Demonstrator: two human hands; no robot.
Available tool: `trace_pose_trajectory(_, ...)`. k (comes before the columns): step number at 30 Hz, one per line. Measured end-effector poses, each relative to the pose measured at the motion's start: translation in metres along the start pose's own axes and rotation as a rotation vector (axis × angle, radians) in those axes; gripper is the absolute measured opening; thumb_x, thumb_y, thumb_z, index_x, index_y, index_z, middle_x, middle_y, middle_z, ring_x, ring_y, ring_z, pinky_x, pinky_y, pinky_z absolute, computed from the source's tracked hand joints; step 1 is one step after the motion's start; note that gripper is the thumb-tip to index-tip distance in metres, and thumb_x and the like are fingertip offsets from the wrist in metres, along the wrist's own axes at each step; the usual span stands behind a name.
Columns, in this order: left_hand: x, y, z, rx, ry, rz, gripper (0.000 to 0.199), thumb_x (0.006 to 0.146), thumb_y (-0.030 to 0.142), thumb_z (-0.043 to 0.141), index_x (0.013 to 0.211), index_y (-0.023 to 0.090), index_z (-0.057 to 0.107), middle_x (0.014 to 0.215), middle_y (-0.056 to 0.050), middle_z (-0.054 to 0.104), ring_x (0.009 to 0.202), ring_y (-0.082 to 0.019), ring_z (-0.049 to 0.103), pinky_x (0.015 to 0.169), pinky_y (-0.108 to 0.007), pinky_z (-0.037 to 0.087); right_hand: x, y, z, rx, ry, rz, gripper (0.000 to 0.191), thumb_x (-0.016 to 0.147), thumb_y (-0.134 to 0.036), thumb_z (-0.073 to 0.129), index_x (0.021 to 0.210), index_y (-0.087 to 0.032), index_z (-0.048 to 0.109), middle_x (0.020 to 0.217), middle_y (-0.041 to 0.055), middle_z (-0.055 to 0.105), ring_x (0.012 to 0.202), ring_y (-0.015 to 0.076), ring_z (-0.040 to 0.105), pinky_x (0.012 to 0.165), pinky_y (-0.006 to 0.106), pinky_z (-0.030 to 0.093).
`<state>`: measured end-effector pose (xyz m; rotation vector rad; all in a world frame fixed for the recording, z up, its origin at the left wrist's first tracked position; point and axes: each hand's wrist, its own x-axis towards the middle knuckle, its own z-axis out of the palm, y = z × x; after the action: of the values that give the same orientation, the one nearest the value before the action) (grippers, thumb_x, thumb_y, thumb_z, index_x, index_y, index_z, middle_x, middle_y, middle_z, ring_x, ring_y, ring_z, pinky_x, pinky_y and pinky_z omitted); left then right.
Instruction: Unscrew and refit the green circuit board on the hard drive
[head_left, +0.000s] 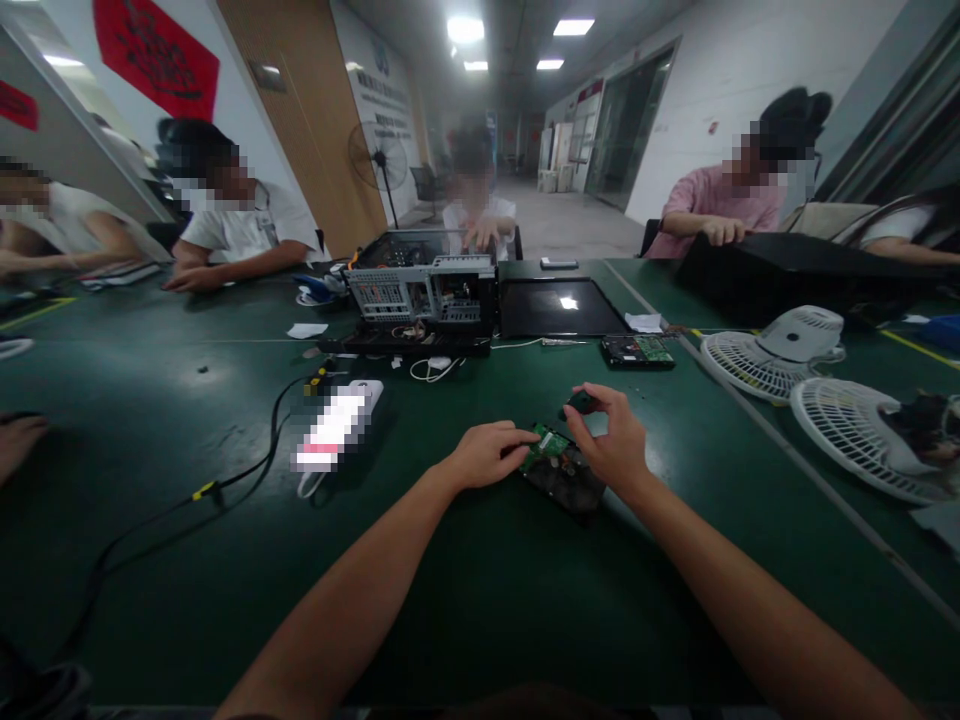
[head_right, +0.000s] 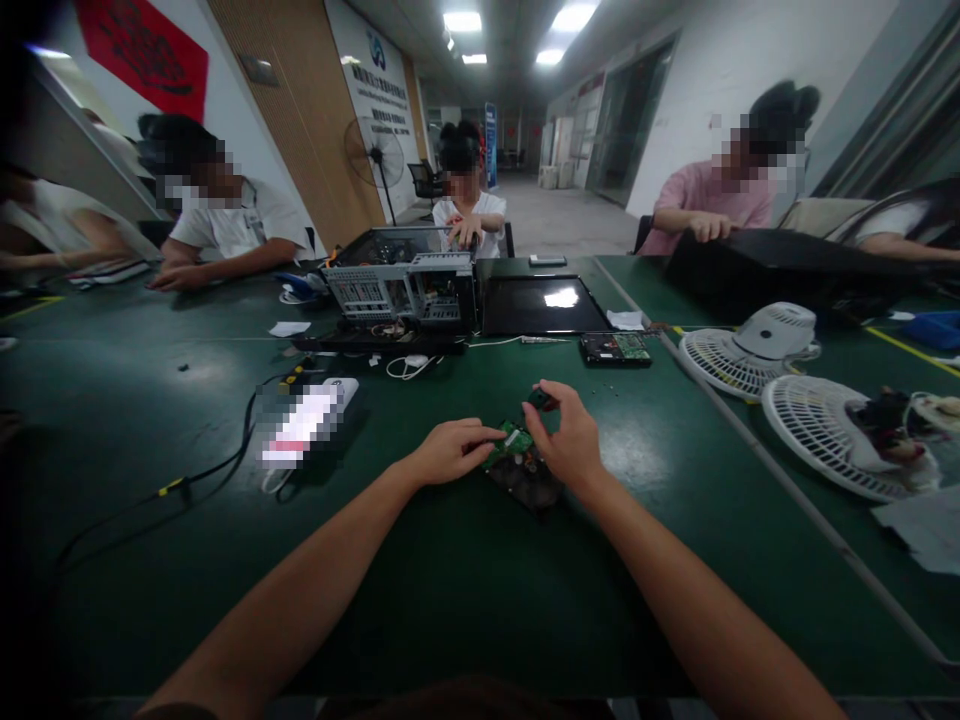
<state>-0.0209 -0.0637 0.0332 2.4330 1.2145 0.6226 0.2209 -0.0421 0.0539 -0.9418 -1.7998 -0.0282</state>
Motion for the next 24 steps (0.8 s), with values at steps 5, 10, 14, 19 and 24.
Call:
trace_pose_trajectory(5, -0.001, 0.001, -0.008, -0.014, -0.043, 0.015, 0.064, 0.086, 0.067, 0.064, 0.138, 0.030, 0.062, 0.094, -0.003, 0.063, 0.077, -0.018, 0.061, 0.070, -0.030, 0.045, 0.009, 0.001, -0.001, -0.068, -0.033, -0.009, 0.042, 0.091, -0.038, 0.069, 0.128, -0.023, 0.054, 0.110, 0.0090, 0.070, 0.078, 0.0198, 0.067, 0.076, 0.041, 0.060)
trace_pose_trajectory(10, 0.002, -0.002, -0.011, 0.039, -0.095, 0.055, 0.093, 0.066, 0.082, 0.071, 0.141, 0.028, 0.058, 0.108, -0.006, 0.063, 0.089, -0.025, 0.064, 0.073, -0.033, 0.046, 0.019, 0.005, -0.001, -0.092, -0.055, 0.033, 0.044, 0.091, -0.041, 0.069, 0.127, -0.022, 0.054, 0.095, 0.0061, 0.069, 0.074, 0.0200, 0.064, 0.074, 0.040, 0.057)
trace_pose_trajectory(14, 0.005, -0.007, -0.009, 0.102, -0.119, 0.065, 0.095, 0.065, 0.086, 0.068, 0.140, 0.029, 0.057, 0.114, -0.007, 0.061, 0.093, -0.027, 0.065, 0.078, -0.035, 0.048, 0.026, 0.001, 0.000, -0.100, -0.078, 0.095, 0.042, 0.090, -0.044, 0.068, 0.123, -0.020, 0.055, 0.094, 0.0058, 0.068, 0.074, 0.0196, 0.064, 0.073, 0.038, 0.056)
trace_pose_trajectory(19, 0.007, -0.009, -0.007, 0.154, -0.096, 0.049, 0.092, 0.068, 0.088, 0.063, 0.137, 0.028, 0.058, 0.110, -0.007, 0.060, 0.094, -0.027, 0.063, 0.080, -0.037, 0.048, 0.034, -0.005, 0.006, -0.104, -0.121, 0.158, 0.039, 0.091, -0.044, 0.067, 0.120, -0.021, 0.056, 0.094, 0.0059, 0.068, 0.075, 0.0198, 0.065, 0.072, 0.036, 0.054)
trace_pose_trajectory(24, 0.007, -0.013, -0.007, 0.157, -0.034, 0.023, 0.090, 0.069, 0.088, 0.063, 0.135, 0.027, 0.060, 0.111, -0.008, 0.060, 0.101, -0.029, 0.060, 0.087, -0.040, 0.047, 0.042, -0.007, 0.014, -0.121, -0.128, 0.217, 0.039, 0.091, -0.045, 0.067, 0.120, -0.020, 0.057, 0.090, 0.0054, 0.069, 0.072, 0.0201, 0.064, 0.067, 0.035, 0.052)
